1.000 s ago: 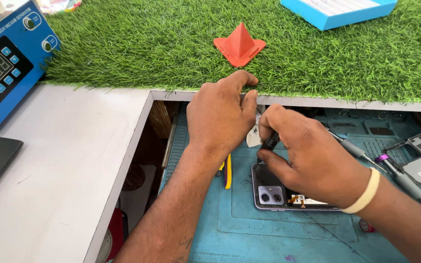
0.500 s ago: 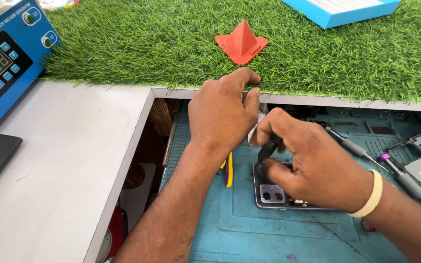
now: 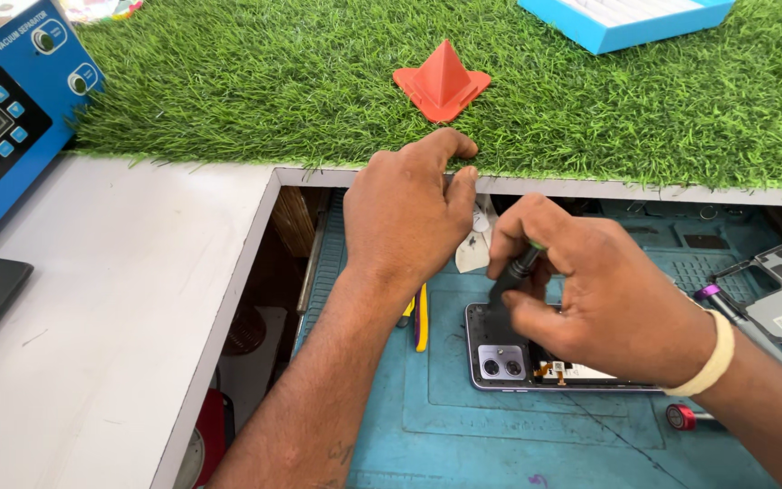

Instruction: The person uses a precision screwdriver to remove screws from the back of a disassembled smartphone, then applies a small amount of adhesive to the frame. The phone remains open with the battery and camera module visible throughout.

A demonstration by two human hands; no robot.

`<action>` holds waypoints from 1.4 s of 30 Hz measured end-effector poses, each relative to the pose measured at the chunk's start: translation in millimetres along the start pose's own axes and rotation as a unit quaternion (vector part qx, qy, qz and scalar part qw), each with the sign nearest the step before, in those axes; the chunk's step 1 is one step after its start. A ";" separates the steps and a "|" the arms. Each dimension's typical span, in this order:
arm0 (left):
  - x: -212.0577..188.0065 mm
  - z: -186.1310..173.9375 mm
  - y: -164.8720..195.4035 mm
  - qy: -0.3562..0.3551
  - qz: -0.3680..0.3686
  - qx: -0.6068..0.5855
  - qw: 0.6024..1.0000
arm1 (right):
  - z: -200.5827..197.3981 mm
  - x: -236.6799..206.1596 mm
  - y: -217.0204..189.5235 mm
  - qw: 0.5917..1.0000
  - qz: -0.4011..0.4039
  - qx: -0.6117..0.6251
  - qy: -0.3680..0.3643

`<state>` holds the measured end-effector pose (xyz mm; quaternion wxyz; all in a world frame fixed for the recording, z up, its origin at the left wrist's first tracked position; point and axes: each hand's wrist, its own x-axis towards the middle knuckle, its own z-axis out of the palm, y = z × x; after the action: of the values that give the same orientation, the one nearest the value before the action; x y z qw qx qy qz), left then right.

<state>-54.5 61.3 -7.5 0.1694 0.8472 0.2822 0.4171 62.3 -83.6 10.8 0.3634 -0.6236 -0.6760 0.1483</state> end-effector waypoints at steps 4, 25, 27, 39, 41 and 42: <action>-0.1 -0.6 0.3 -0.013 -0.022 0.000 1.000 | -2.2 -1.2 -2.0 0.991 0.118 -0.025 -0.058; 1.1 -0.4 0.3 -0.020 -0.025 -0.006 0.999 | 5.0 -12.7 4.1 0.997 0.029 -0.052 -0.051; 0.7 -0.5 0.7 -0.012 -0.018 0.004 1.000 | 8.7 -9.4 2.8 0.995 -0.028 -0.092 0.006; -0.3 -2.1 -0.5 -0.013 -0.017 0.000 1.000 | 5.1 -8.5 9.9 0.994 -0.002 -0.114 0.003; 0.4 -1.7 0.7 -0.014 -0.020 -0.001 1.000 | 2.2 -9.4 11.7 0.991 -0.022 -0.134 0.000; 1.0 -1.5 1.2 -0.012 -0.017 0.000 1.000 | -0.8 -9.6 11.9 0.993 -0.036 -0.110 -0.020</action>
<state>-54.8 61.1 -5.3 0.1801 0.8472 0.2948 0.4036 71.1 -90.8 0.6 0.2843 -0.6316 -0.7177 0.0723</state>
